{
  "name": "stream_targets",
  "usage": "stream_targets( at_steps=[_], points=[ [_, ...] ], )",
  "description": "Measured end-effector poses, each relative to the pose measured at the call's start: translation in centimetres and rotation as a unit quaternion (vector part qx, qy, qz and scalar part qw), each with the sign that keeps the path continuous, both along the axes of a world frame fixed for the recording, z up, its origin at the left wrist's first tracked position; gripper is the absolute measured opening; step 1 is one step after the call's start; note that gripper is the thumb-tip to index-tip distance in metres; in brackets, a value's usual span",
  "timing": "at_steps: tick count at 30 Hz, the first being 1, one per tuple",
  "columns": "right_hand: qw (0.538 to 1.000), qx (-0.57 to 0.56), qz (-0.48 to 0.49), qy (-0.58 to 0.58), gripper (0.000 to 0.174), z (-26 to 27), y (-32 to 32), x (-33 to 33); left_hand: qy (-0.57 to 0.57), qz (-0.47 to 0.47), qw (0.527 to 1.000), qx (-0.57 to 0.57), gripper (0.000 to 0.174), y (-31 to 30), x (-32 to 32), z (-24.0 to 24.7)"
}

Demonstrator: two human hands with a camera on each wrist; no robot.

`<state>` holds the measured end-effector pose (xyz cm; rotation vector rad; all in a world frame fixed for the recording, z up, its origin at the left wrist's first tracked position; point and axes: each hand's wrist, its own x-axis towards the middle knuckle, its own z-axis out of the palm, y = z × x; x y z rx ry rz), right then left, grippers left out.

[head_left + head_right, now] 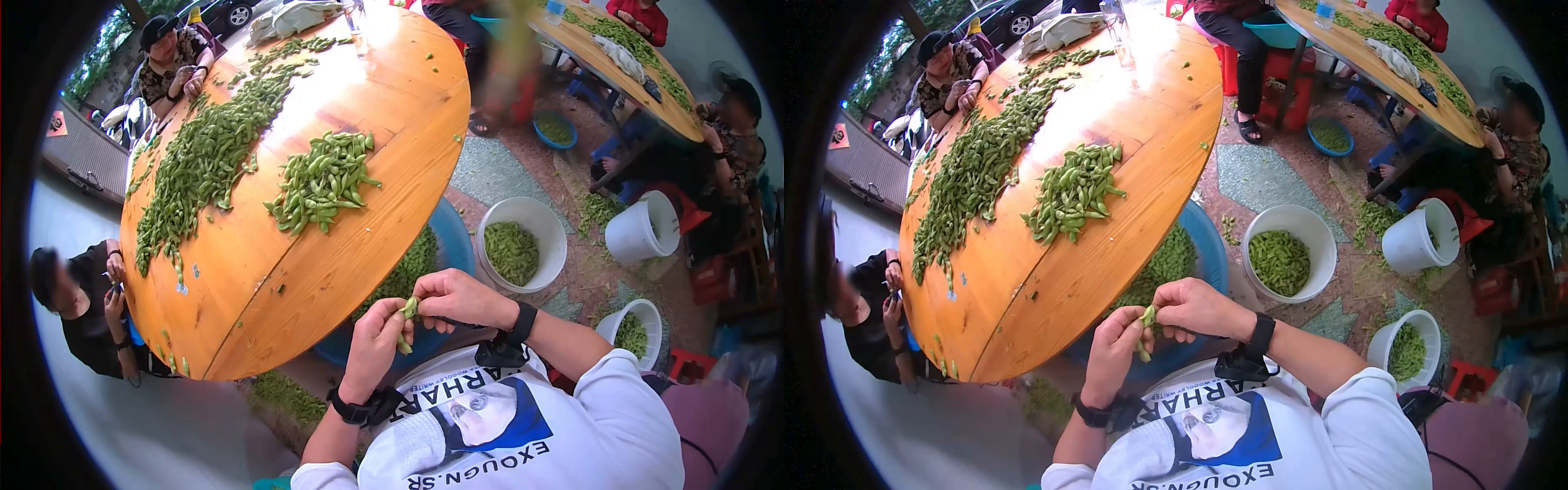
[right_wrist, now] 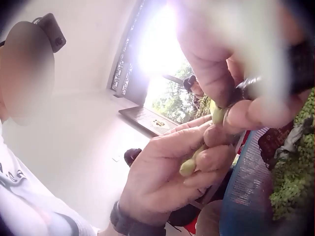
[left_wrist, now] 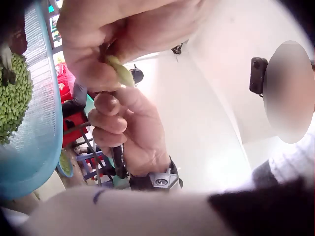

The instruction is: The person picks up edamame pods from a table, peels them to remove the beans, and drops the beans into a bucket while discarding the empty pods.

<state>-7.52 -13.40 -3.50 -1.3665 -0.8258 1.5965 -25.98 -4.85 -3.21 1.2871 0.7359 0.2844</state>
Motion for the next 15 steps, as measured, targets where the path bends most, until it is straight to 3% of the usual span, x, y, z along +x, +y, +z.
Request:
stream_targets(
  at_steps=[10, 15],
  points=[
    [0.997, -0.023, 0.026, -0.076, 0.016, -1.6, 1.5, -0.7, 0.074, -0.033, 0.997, 0.015, 0.015, 1.2, -0.7, -1.9],
    [0.987, -0.046, 0.099, -0.117, 0.025, -1.8, 2.5, -0.6, 0.105, -0.027, 0.992, 0.065, 0.016, 1.3, -0.8, -2.1]
  ],
)
